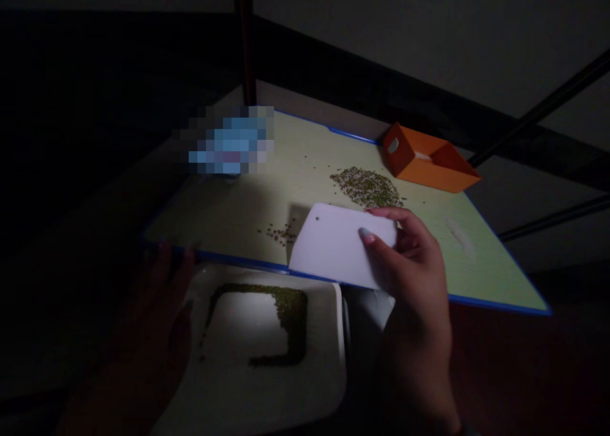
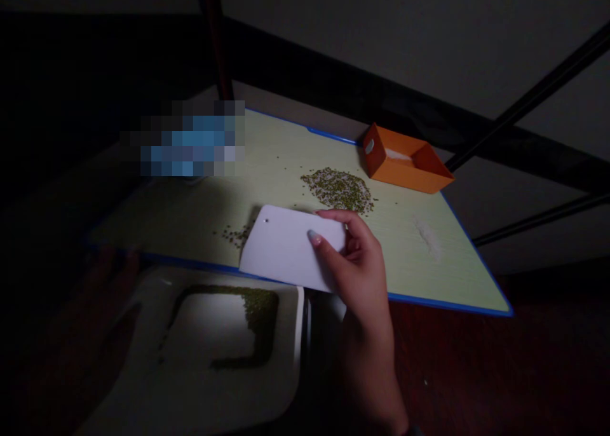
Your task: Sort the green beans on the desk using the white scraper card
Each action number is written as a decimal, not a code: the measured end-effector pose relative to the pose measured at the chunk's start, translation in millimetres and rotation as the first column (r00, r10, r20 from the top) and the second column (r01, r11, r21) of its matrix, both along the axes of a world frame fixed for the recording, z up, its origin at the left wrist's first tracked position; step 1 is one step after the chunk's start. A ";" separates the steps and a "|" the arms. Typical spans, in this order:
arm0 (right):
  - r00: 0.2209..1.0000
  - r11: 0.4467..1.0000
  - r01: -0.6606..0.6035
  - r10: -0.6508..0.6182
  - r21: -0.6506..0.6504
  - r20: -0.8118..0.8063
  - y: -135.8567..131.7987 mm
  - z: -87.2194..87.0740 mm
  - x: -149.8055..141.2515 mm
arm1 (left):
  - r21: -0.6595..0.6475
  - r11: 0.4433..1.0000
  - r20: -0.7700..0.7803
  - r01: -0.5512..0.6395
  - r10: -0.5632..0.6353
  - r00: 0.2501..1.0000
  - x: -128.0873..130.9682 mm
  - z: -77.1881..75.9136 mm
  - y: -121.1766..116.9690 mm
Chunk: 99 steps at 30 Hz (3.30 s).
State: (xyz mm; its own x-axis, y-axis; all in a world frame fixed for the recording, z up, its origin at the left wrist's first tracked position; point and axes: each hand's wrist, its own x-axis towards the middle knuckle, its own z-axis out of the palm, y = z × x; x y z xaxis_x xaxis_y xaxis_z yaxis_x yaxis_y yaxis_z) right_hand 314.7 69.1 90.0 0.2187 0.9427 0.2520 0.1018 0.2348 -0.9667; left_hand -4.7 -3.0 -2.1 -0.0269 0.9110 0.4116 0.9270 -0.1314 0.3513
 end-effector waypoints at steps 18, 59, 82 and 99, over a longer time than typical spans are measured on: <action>0.971 0.978 0.198 -0.204 0.061 0.121 3.6 -4.1 23.1 | 0.004 1.000 0.008 0.013 -0.014 1.000 -0.9 0.4 -0.5; 0.989 0.995 0.084 -0.090 0.059 0.113 7.2 -10.3 16.5 | -0.017 1.000 -0.017 0.018 -0.018 1.000 -4.4 -2.0 1.3; 0.984 0.990 0.121 -0.129 0.069 0.124 -5.7 -1.2 3.7 | -0.018 1.000 0.014 0.016 -0.015 1.000 -1.9 0.6 1.9; 0.984 0.984 0.157 -0.163 0.081 0.071 -0.5 -3.7 0.4 | 0.000 1.000 0.020 -0.006 0.006 1.000 -0.4 -0.6 1.6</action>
State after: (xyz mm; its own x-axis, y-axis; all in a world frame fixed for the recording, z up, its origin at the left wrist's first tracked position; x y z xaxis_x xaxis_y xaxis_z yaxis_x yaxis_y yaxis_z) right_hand 315.1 68.6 86.3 0.3427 0.8750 0.3420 0.2173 0.2803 -0.9350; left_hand -5.1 -1.4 -2.7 -0.0404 0.9109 0.4107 0.9205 -0.1259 0.3698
